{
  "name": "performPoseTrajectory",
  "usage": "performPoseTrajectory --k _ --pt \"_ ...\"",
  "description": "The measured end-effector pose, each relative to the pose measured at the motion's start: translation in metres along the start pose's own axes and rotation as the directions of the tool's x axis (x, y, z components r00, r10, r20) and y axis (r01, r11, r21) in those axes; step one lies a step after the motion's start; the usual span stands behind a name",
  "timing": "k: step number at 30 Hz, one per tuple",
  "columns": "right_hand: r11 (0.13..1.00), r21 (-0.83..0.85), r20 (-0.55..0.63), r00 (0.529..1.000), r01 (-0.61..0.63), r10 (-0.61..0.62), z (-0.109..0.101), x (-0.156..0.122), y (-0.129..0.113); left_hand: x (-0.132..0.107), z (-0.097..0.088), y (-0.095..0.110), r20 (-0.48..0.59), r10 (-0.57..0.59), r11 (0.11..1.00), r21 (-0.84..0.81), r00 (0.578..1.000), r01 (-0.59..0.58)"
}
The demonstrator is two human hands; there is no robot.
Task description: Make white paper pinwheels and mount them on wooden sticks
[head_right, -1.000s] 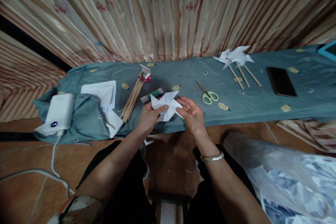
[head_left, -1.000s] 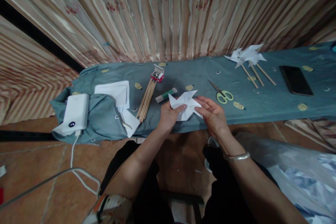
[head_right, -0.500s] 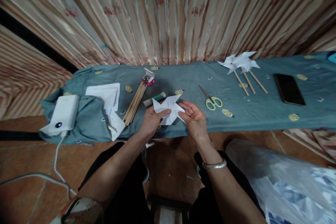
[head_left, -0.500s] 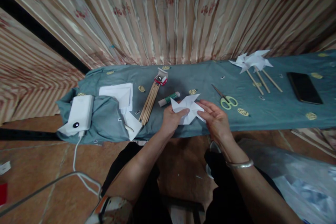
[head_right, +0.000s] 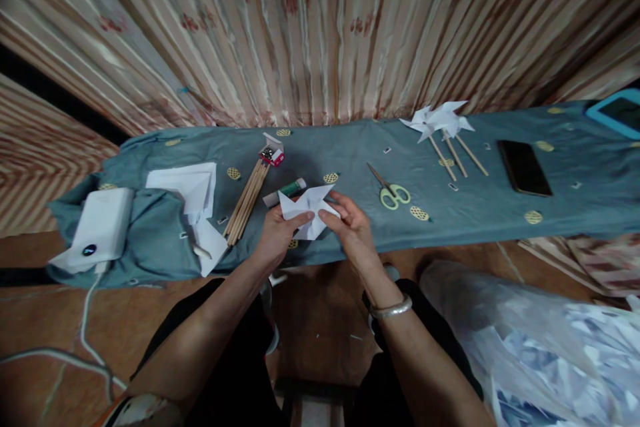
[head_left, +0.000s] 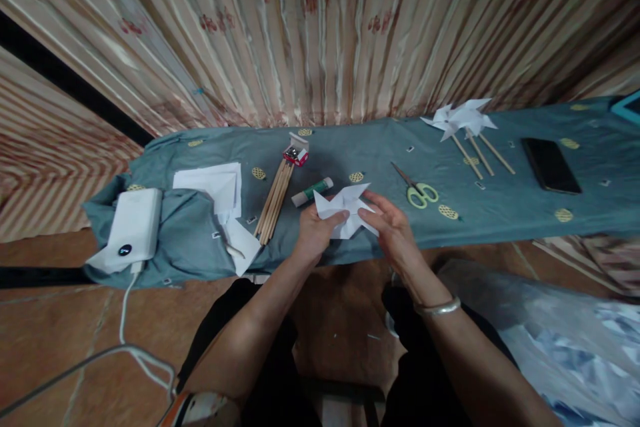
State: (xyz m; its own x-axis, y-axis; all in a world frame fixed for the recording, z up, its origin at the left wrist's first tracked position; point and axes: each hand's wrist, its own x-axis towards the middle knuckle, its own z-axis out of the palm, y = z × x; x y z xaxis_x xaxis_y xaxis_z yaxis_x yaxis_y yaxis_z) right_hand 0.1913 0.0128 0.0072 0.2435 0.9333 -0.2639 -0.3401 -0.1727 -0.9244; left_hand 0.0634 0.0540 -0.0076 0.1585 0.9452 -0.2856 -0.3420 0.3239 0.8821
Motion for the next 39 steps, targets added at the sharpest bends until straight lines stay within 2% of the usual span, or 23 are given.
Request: performPoseTrajectory --k 7,16,25,39 --pt "0.999 -0.038 -0.049 0.999 0.015 -0.017 0.001 0.003 0.006 0.0 0.0 -0.001 0.018 -0.011 0.999 0.037 1.0 0.01" --pt "0.999 -0.023 -0.08 0.996 -0.031 0.029 0.001 0.003 0.004 0.001 0.001 -0.002 0.015 -0.002 0.996 0.092 1.0 0.0" --pt "0.999 -0.047 -0.075 0.997 0.014 -0.018 -0.003 0.003 0.007 0.0 0.002 -0.003 0.04 0.079 0.981 0.173 0.996 -0.085" --pt "1.0 -0.031 -0.078 0.997 -0.003 0.001 -0.008 0.002 0.003 0.004 0.003 -0.007 0.085 0.018 0.993 0.111 0.996 -0.027"
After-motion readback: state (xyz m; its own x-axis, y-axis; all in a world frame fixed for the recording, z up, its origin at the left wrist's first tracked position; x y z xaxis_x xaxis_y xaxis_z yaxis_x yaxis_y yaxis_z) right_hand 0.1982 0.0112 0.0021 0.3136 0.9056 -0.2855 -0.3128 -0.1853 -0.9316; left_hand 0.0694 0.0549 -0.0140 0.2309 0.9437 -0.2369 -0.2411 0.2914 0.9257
